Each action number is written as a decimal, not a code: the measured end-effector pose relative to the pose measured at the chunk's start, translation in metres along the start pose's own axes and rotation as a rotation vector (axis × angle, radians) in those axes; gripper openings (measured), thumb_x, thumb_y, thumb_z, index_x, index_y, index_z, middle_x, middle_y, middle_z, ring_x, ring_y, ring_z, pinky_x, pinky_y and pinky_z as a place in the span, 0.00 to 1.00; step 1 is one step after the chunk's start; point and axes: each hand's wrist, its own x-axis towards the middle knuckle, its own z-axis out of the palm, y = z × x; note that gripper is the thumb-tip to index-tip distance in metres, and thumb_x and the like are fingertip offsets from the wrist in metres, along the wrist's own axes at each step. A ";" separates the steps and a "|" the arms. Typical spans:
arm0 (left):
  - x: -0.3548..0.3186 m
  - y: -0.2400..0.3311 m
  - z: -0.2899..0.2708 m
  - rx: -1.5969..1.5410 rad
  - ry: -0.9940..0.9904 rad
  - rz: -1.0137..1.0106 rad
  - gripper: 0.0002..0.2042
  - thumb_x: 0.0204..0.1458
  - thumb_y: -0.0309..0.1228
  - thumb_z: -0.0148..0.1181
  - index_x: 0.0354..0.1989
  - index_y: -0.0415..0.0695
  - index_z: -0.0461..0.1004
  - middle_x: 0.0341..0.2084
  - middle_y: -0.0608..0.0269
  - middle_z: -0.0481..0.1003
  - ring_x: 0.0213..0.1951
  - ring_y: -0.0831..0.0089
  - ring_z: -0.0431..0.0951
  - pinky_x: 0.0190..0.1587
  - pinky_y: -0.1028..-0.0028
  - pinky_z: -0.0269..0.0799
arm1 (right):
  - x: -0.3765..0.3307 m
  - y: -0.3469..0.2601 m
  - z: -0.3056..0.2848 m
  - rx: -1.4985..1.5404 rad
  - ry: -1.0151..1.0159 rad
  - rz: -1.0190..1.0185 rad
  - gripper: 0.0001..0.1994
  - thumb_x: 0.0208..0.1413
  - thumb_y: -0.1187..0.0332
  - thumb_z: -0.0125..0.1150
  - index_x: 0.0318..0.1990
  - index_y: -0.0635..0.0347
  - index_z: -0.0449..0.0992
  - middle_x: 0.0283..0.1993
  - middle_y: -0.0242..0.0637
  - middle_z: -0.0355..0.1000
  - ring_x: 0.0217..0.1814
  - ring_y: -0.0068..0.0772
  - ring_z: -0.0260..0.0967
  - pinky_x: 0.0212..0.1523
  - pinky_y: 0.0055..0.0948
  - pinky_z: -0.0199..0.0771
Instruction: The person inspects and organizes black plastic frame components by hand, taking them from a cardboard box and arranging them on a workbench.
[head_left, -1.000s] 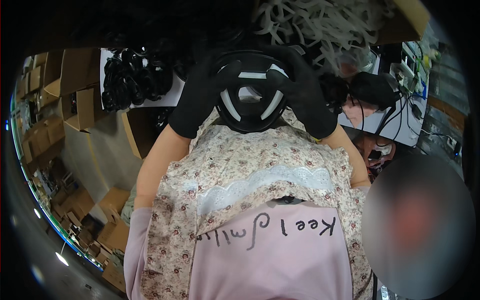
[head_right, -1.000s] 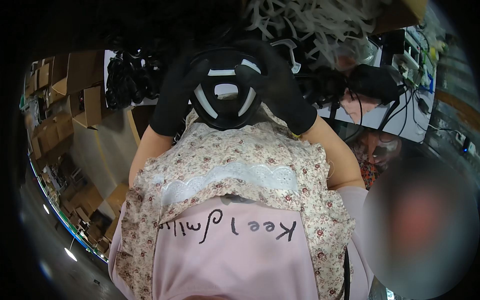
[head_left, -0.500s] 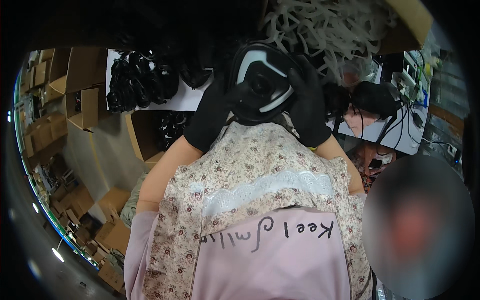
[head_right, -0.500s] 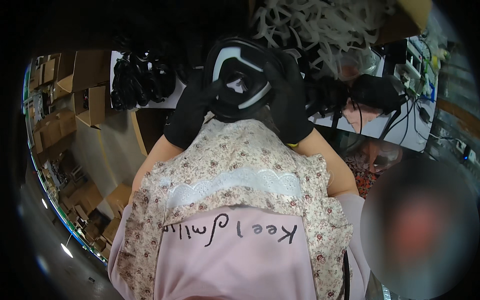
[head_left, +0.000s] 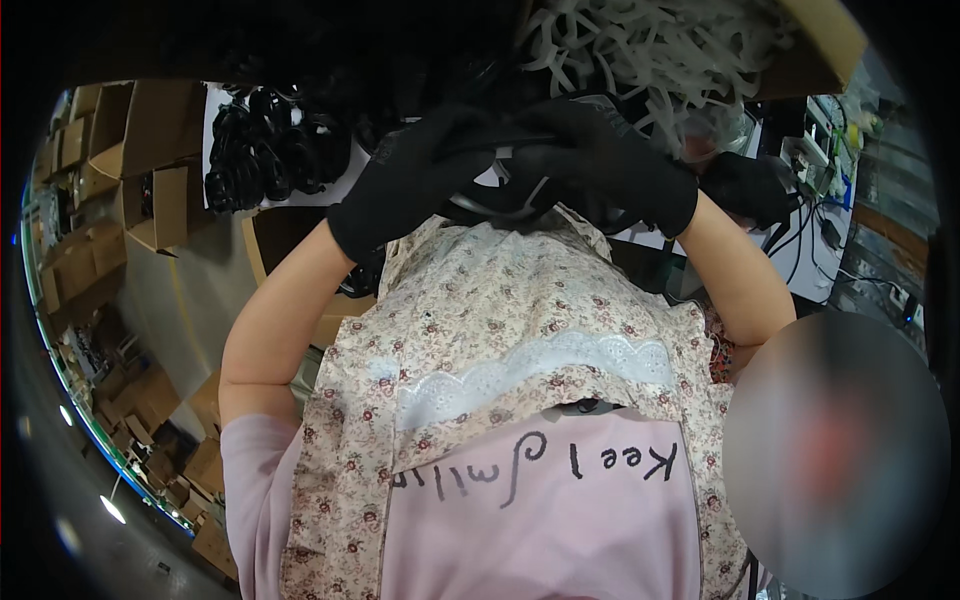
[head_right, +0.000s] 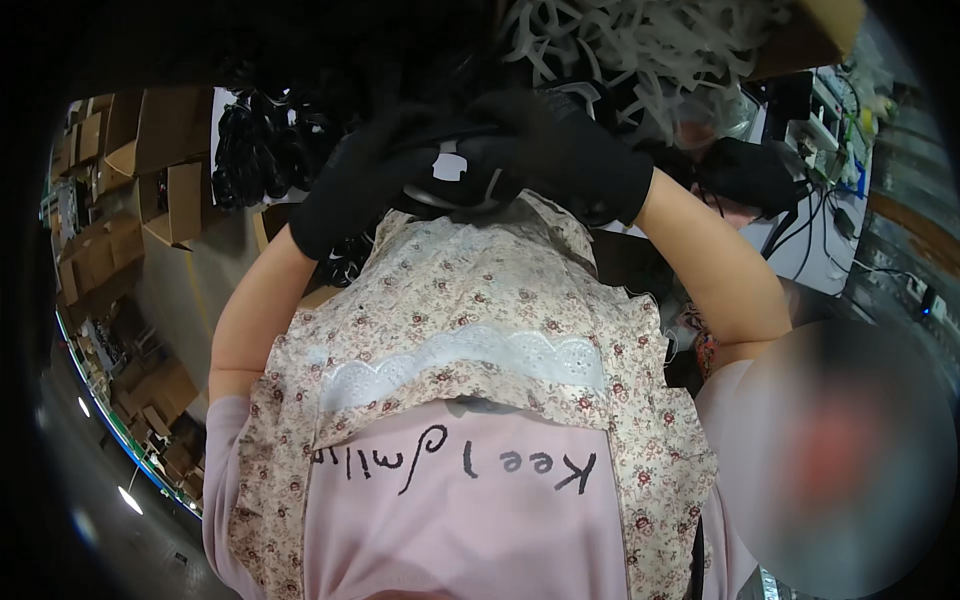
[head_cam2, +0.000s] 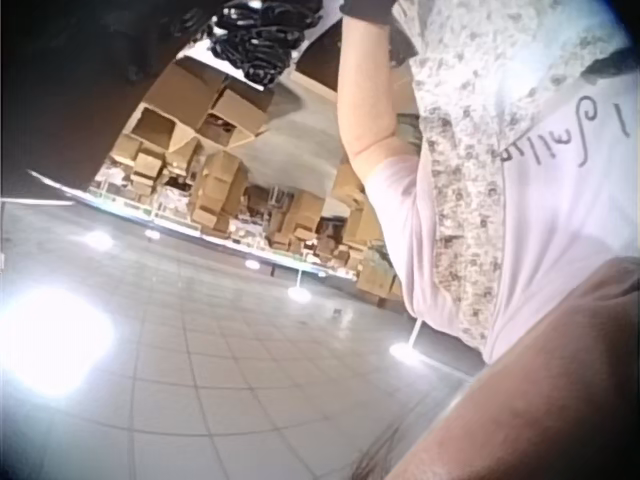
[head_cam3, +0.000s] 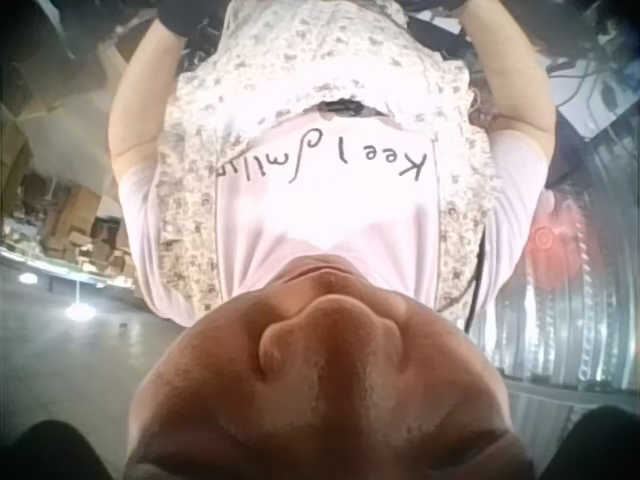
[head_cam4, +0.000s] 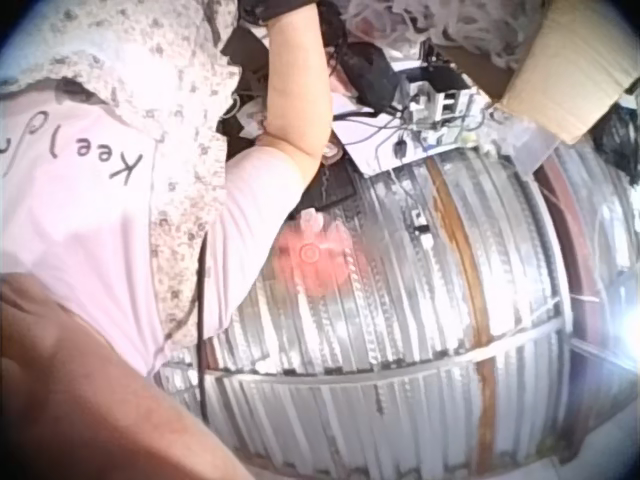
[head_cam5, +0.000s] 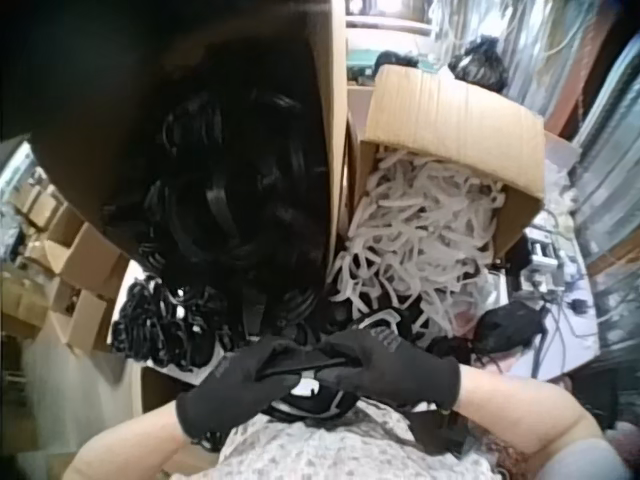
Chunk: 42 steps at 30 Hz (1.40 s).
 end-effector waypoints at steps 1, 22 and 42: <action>0.000 -0.003 0.003 -0.044 0.033 0.004 0.20 0.55 0.26 0.59 0.57 0.41 0.69 0.46 0.59 0.76 0.47 0.76 0.75 0.49 0.74 0.72 | 0.000 0.000 0.001 0.089 -0.015 0.019 0.23 0.54 0.63 0.66 0.54 0.69 0.72 0.47 0.45 0.76 0.47 0.30 0.75 0.44 0.27 0.76; 0.002 -0.020 0.008 -0.177 0.171 -0.059 0.20 0.59 0.30 0.57 0.59 0.38 0.67 0.44 0.57 0.76 0.43 0.72 0.76 0.45 0.73 0.73 | -0.009 0.007 0.006 -0.402 0.626 -0.346 0.29 0.50 0.71 0.67 0.61 0.59 0.65 0.57 0.44 0.66 0.60 0.38 0.66 0.55 0.37 0.71; 0.025 -0.074 0.028 0.215 0.340 0.174 0.11 0.54 0.26 0.60 0.45 0.37 0.77 0.39 0.58 0.79 0.40 0.73 0.78 0.41 0.75 0.73 | 0.031 0.027 -0.006 -0.358 0.112 -0.195 0.18 0.52 0.67 0.64 0.51 0.61 0.77 0.46 0.42 0.77 0.45 0.31 0.76 0.47 0.30 0.76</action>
